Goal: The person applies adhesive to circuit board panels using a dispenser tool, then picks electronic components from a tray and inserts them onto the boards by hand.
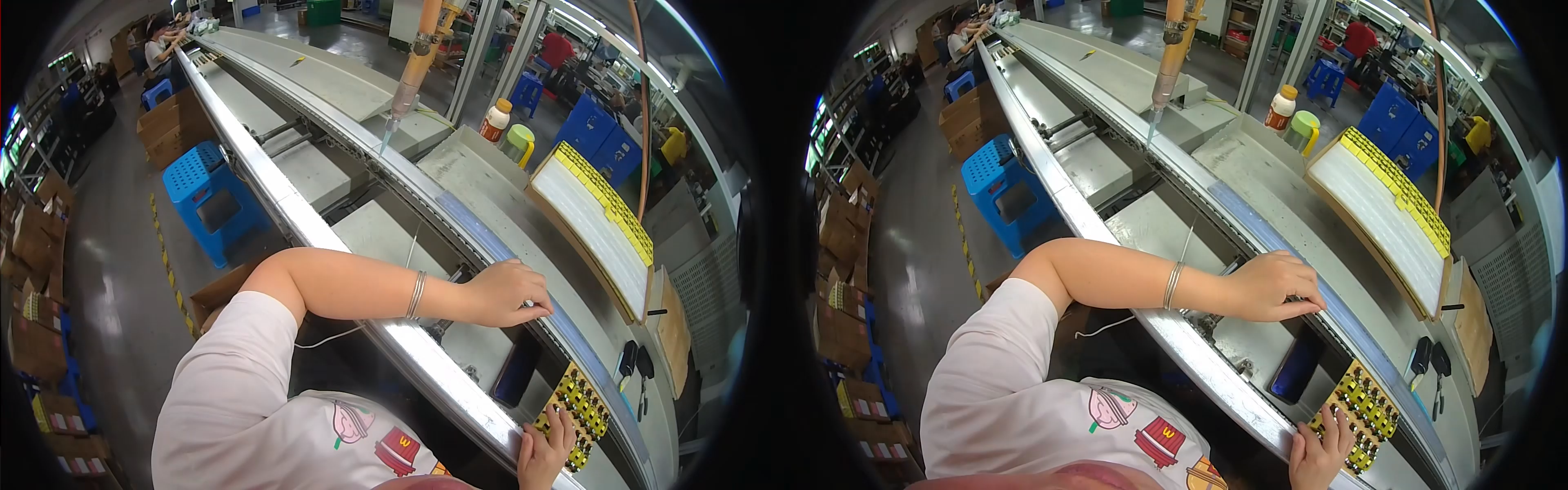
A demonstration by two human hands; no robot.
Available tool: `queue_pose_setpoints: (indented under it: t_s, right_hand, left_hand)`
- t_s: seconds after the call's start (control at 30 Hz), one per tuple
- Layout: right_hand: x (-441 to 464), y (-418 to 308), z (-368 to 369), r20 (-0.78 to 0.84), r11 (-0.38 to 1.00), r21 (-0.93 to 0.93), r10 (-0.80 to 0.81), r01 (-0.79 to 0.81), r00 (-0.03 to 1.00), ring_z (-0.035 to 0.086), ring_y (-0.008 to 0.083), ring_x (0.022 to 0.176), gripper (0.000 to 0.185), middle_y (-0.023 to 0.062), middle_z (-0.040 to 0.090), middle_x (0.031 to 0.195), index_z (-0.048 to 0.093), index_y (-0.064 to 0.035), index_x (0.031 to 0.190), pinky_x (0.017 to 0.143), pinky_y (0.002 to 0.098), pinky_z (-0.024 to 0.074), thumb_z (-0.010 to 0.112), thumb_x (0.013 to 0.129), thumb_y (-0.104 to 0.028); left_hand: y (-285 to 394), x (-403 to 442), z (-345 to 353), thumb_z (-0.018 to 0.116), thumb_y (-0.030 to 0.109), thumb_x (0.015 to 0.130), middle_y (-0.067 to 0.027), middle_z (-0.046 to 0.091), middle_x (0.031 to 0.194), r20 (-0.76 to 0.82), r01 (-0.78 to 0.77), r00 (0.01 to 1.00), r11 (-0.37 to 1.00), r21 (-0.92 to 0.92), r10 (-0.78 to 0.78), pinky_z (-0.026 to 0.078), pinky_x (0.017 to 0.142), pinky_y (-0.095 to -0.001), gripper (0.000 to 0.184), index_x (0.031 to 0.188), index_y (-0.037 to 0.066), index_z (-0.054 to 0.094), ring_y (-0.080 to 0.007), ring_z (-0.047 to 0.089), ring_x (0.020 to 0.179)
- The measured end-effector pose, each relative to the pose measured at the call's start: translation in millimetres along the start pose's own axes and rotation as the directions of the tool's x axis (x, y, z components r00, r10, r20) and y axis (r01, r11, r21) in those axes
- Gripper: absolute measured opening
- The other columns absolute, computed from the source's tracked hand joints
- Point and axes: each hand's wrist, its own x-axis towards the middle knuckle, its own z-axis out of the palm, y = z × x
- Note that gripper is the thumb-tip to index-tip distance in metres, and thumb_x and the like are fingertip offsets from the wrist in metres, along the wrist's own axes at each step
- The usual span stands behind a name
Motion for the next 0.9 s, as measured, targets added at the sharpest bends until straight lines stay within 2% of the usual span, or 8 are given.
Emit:
queue_pose_setpoints:
  t_s: [0.9]
  right_hand:
    - [-55.9,45.9,-15.1,-0.048,0.983,-0.112,0.142,-0.147,0.989,0.052,0.0385,0.136,0.019,0.0144,0.064,0.141,0.081,-0.0057,0.102,0.110,0.0526,0.0400,0.069,0.096,-0.018]
  left_hand:
    - [0.1,-0.9,0.3,0.072,0.028,0.095,0.0008,0.069,0.090,0.022,0.023,0.999,1.000,0.004,-0.023,0.047,0.085,-0.0365,0.013,0.097,0.018,0.079,-0.0212,0.064,0.084]
